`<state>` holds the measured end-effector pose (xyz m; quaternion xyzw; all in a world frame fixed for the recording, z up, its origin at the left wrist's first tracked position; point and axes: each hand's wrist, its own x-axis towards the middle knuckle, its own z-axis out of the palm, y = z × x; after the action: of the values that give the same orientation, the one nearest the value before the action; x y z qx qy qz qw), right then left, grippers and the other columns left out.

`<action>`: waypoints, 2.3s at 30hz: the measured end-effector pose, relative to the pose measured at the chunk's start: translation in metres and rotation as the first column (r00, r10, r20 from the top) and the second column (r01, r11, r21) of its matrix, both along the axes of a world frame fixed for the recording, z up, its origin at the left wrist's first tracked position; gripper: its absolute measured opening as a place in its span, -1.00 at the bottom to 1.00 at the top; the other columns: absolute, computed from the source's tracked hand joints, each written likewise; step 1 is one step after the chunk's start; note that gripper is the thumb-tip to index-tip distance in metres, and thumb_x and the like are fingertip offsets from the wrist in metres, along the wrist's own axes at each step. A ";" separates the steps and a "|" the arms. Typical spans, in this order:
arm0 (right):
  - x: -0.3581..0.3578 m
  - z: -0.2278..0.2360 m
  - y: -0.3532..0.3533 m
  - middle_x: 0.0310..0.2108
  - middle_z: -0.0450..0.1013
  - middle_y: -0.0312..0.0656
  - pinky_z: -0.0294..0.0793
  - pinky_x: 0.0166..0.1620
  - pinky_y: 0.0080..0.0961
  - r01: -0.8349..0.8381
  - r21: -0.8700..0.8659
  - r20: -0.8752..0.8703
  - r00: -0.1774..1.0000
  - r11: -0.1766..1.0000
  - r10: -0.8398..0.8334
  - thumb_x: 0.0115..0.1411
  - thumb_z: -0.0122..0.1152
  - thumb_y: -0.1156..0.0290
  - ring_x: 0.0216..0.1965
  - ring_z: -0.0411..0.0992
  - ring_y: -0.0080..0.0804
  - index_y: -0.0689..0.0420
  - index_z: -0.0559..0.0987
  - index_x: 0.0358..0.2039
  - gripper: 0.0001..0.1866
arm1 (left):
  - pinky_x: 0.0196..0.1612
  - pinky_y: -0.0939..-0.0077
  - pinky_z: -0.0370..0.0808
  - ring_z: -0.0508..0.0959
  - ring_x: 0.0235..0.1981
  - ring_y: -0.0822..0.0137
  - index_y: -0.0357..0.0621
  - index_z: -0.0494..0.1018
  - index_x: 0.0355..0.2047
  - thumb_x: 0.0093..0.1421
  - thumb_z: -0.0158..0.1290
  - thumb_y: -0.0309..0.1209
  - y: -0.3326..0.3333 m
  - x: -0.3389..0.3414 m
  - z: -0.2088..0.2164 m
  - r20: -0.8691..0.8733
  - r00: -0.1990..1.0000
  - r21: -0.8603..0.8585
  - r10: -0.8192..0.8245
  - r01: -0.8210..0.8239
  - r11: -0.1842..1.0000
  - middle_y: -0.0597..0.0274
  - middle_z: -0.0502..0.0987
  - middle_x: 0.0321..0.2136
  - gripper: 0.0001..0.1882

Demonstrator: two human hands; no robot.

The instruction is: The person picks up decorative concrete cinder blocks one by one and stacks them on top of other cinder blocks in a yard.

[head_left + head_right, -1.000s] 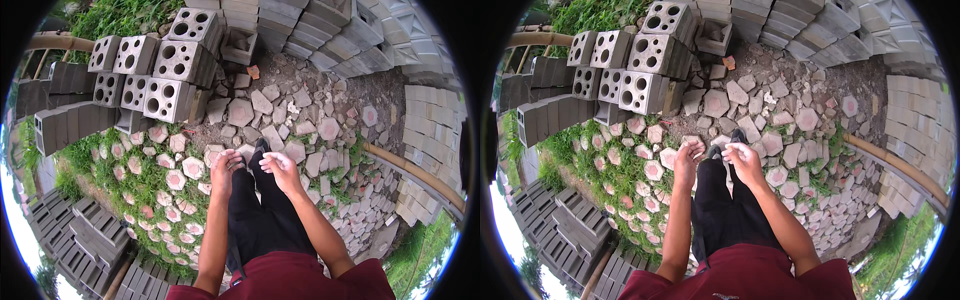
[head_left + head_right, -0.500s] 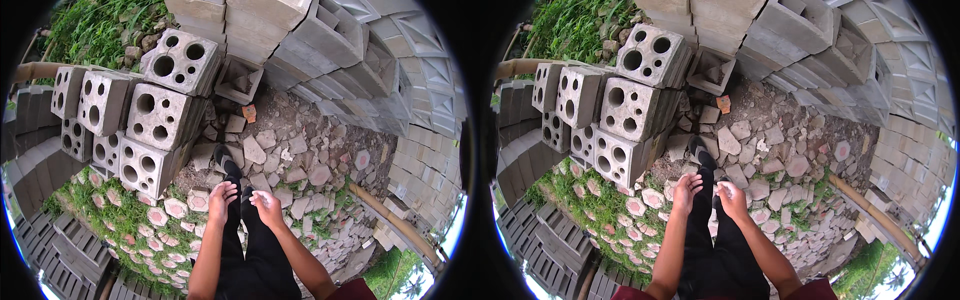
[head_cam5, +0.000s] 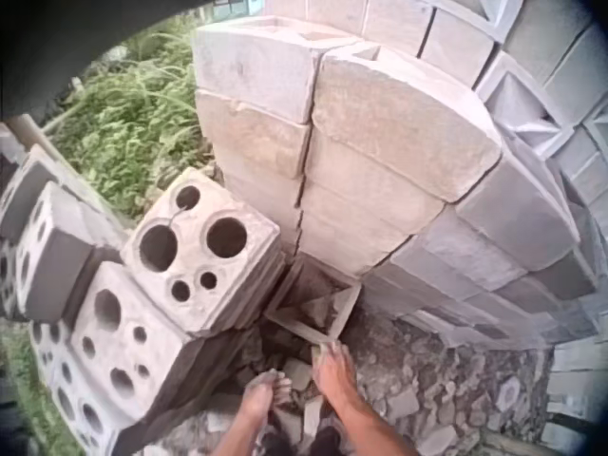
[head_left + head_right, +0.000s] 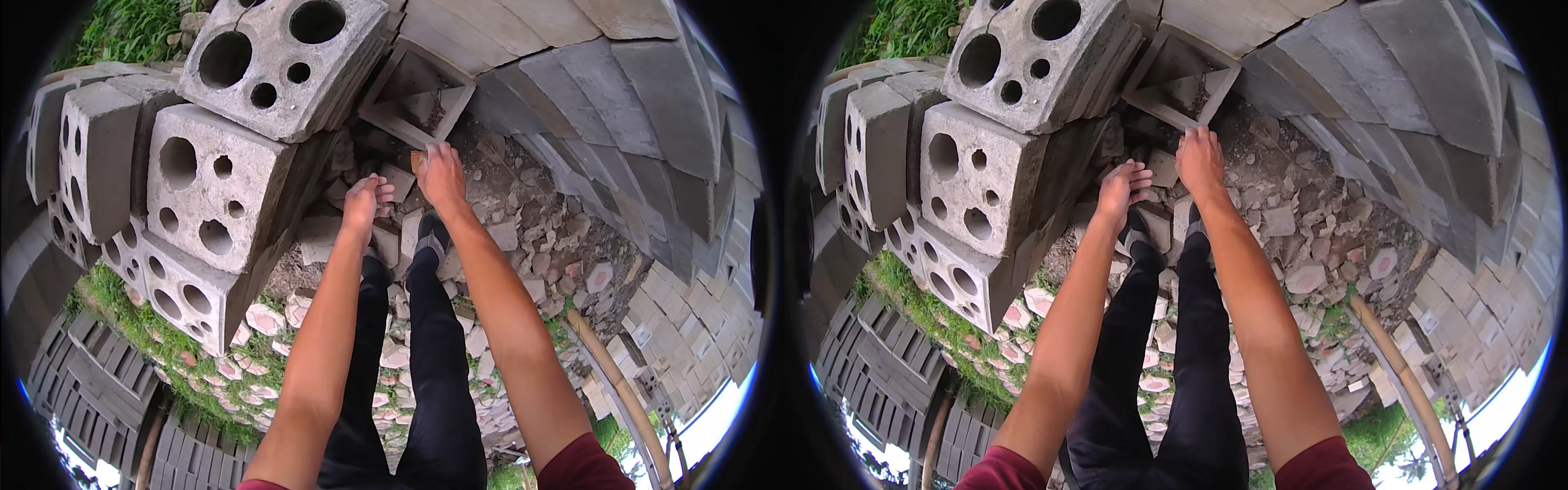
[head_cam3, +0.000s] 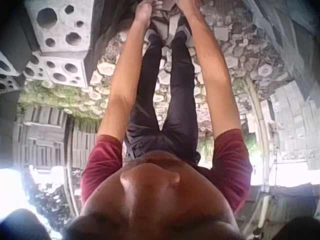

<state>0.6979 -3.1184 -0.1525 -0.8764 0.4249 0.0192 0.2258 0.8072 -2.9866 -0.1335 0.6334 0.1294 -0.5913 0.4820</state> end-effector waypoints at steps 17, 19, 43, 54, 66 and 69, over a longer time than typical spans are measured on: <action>0.053 -0.068 -0.029 -0.16 0.35 -0.01 0.38 -0.08 -0.18 -0.195 0.001 -0.092 0.977 0.981 0.194 0.13 0.14 0.28 -0.10 0.37 -0.05 0.26 0.42 -0.14 -0.63 | -0.29 0.51 0.42 0.50 -0.34 0.51 -0.06 0.46 -0.24 0.30 -0.16 -0.14 0.095 -0.064 -0.058 -0.116 0.992 0.262 0.046 -0.014 0.965 0.35 0.56 -0.34 -0.69; 0.055 -0.051 -0.033 -0.14 0.34 0.05 0.38 -0.06 -0.18 -0.194 0.030 -0.091 0.976 0.980 0.196 0.14 0.14 0.28 -0.09 0.36 0.00 0.30 0.42 -0.12 -0.61 | -0.30 0.52 0.41 0.48 -0.38 0.52 -0.06 0.46 -0.26 0.29 -0.16 -0.14 0.093 -0.066 -0.051 -0.099 0.995 0.261 0.030 -0.003 0.965 0.36 0.55 -0.36 -0.69; -0.123 0.364 0.007 -0.27 0.52 -0.09 0.33 -0.07 -0.42 0.555 0.504 -0.002 0.767 0.662 -0.642 0.33 -0.37 -0.12 -0.23 0.42 -0.36 0.44 0.49 -0.17 -0.24 | 0.22 0.12 0.13 0.22 0.20 0.10 -0.01 0.12 0.25 0.07 -0.29 0.42 0.025 -0.126 0.173 -0.781 0.601 -0.238 0.169 -0.537 0.809 0.08 0.20 0.21 -0.06; -0.142 0.356 0.037 -0.33 0.46 -0.15 0.28 -0.08 -0.48 0.303 0.719 0.020 0.890 0.625 -0.455 0.33 -0.37 -0.13 -0.24 0.34 -0.43 0.37 0.51 -0.21 -0.26 | 0.23 0.15 0.16 0.23 0.20 0.04 -0.24 0.01 0.27 0.13 -0.44 0.40 0.152 -0.125 0.317 -0.500 0.592 -0.191 0.632 -0.787 0.587 -0.04 0.17 0.21 0.00; -0.061 0.481 0.146 -0.09 0.42 -0.12 0.23 0.09 -0.49 -0.336 0.859 0.196 0.912 0.385 0.360 0.33 -0.47 -0.16 -0.05 0.34 -0.42 0.31 0.40 0.00 -0.25 | 0.12 0.14 0.31 0.38 0.07 0.09 -0.14 0.23 0.15 0.25 -0.28 0.14 0.265 -0.249 0.437 -0.377 -0.078 -0.039 0.923 -0.994 -0.100 0.05 0.36 0.08 -0.32; -0.056 0.511 0.183 0.00 0.37 -0.12 0.19 0.14 -0.49 -0.311 0.918 0.173 0.873 0.247 0.457 0.33 -0.42 -0.15 0.04 0.29 -0.41 0.30 0.35 0.09 -0.27 | 0.13 0.16 0.31 0.39 0.06 0.10 -0.14 0.23 0.15 0.25 -0.26 0.12 0.297 -0.270 0.468 -0.348 -0.181 -0.094 0.920 -0.970 -0.226 0.06 0.36 0.07 -0.33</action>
<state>0.6421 -2.9357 0.3583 -0.6650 0.1245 0.3661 0.6390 0.5369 -2.6898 0.3349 0.1679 0.5009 -0.0652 0.8466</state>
